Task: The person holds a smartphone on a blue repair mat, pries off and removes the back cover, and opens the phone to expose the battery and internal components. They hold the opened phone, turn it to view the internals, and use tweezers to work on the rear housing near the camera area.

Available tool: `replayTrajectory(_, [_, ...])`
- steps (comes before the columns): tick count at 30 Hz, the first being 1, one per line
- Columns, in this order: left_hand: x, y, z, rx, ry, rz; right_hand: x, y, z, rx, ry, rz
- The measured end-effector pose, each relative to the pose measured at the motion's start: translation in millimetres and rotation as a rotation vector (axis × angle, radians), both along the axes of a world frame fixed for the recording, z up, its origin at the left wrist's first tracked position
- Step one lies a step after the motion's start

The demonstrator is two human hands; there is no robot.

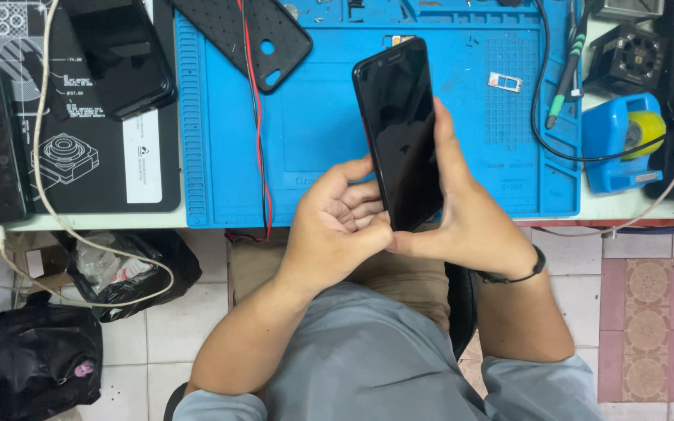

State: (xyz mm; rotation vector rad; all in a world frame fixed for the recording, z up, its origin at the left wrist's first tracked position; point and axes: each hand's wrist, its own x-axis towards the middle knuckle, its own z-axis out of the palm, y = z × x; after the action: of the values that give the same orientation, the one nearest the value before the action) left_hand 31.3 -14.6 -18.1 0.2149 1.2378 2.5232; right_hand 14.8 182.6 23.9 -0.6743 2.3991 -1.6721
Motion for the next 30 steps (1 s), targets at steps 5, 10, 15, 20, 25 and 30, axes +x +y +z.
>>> replayTrajectory(5, [-3, -2, 5, -0.098, 0.005, 0.039, 1, -9, 1, -0.004, -0.03, -0.042])
replayTrajectory(10, [-9, -5, 1, -0.223, 0.035, 0.119, -2, -9, 3, 0.021, 0.014, -0.025])
replayTrajectory(15, [-18, -4, 11, -0.228, 0.017, 0.117, -2, -6, 2, -0.029, -0.046, -0.016])
replayTrajectory(20, [-26, -17, 34, -0.047, 0.132, 0.086, -3, -4, -2, -0.063, -0.144, 0.022])
replayTrajectory(25, [-33, -24, 39, -0.082, 0.104, 0.101, -3, -2, -8, -0.079, -0.16, 0.05])
replayTrajectory(30, [-39, -29, 29, -0.098, 0.121, 0.17, -1, 0, -10, -0.084, -0.155, 0.081])
